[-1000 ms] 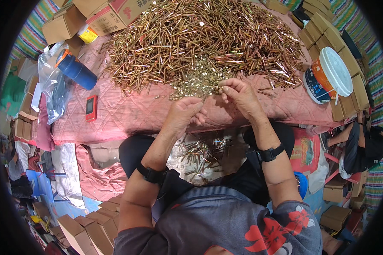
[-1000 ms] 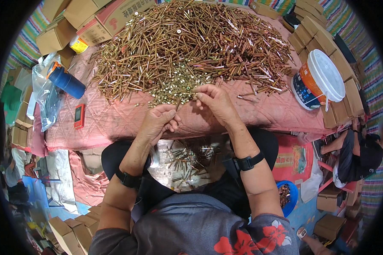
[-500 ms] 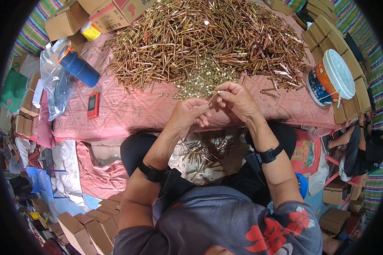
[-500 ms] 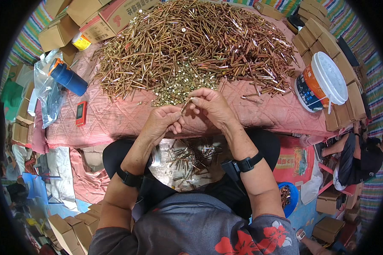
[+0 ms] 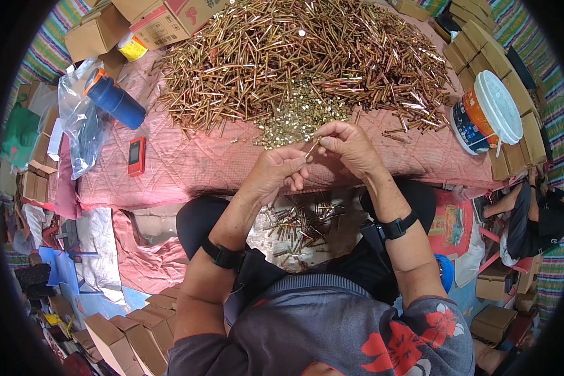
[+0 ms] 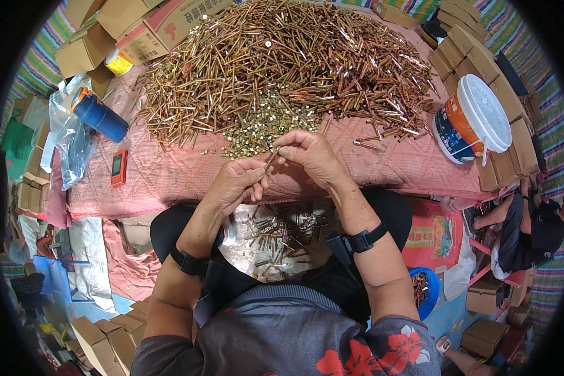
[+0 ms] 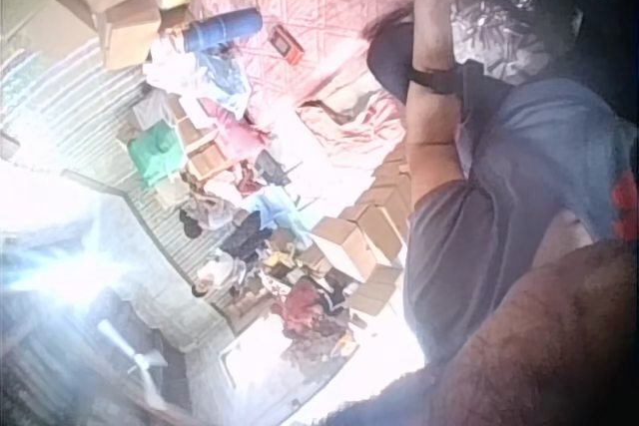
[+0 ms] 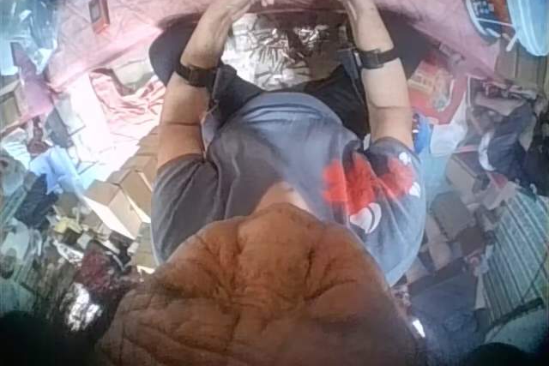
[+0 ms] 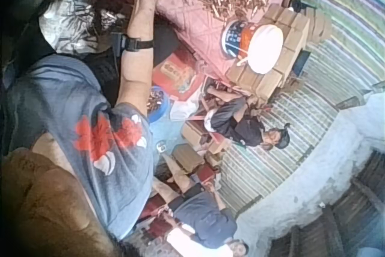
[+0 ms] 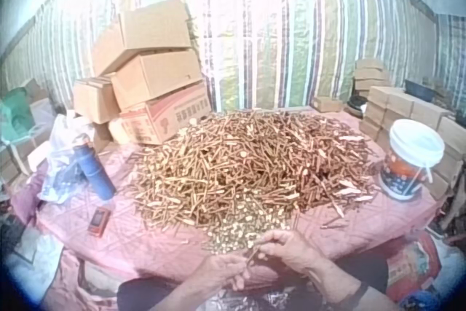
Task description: Sorting and manual assembly of small metal pins and gold-colored caps.
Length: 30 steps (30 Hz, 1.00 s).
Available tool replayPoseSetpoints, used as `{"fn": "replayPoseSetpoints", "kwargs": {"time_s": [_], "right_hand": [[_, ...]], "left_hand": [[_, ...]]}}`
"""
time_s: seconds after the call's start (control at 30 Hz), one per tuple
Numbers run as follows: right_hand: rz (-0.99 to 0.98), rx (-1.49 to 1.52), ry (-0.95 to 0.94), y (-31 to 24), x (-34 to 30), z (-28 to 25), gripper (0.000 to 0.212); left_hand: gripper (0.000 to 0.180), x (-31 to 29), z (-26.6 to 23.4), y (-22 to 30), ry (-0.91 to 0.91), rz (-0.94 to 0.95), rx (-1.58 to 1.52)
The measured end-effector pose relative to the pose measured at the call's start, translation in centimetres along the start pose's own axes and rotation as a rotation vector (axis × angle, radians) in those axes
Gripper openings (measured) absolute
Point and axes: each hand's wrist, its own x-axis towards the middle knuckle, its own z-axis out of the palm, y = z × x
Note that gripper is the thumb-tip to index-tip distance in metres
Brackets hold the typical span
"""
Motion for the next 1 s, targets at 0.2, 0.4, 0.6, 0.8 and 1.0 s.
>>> {"fn": "replayPoseSetpoints", "kwargs": {"time_s": [0.2, 0.4, 0.6, 0.8, 1.0], "right_hand": [[-0.034, -0.054, -0.023, -0.1, 0.0, 0.1, 0.013], [-0.104, -0.027, -0.04, 1.1, 0.5, -0.5, 0.012], [-0.042, 0.047, -0.046, 0.9, 0.7, 0.0, 0.01], [-0.097, 0.179, -0.124, 1.8, 1.3, -0.4, 0.012], [-0.1, -0.125, -0.141, -1.2, 0.4, -0.1, 0.011]], "left_hand": [[0.021, -0.1, -0.4, -0.4, -0.012, -0.007, -0.007], [0.02, 0.0, 0.1, -0.8, 0.002, 0.06, -0.004], [0.019, -0.1, 0.2, -1.0, 0.046, 0.104, 0.026], [0.018, 0.0, 0.5, -1.0, 0.035, 0.12, 0.02], [0.019, -0.3, 0.2, -1.0, -0.042, 0.093, -0.04]]}}
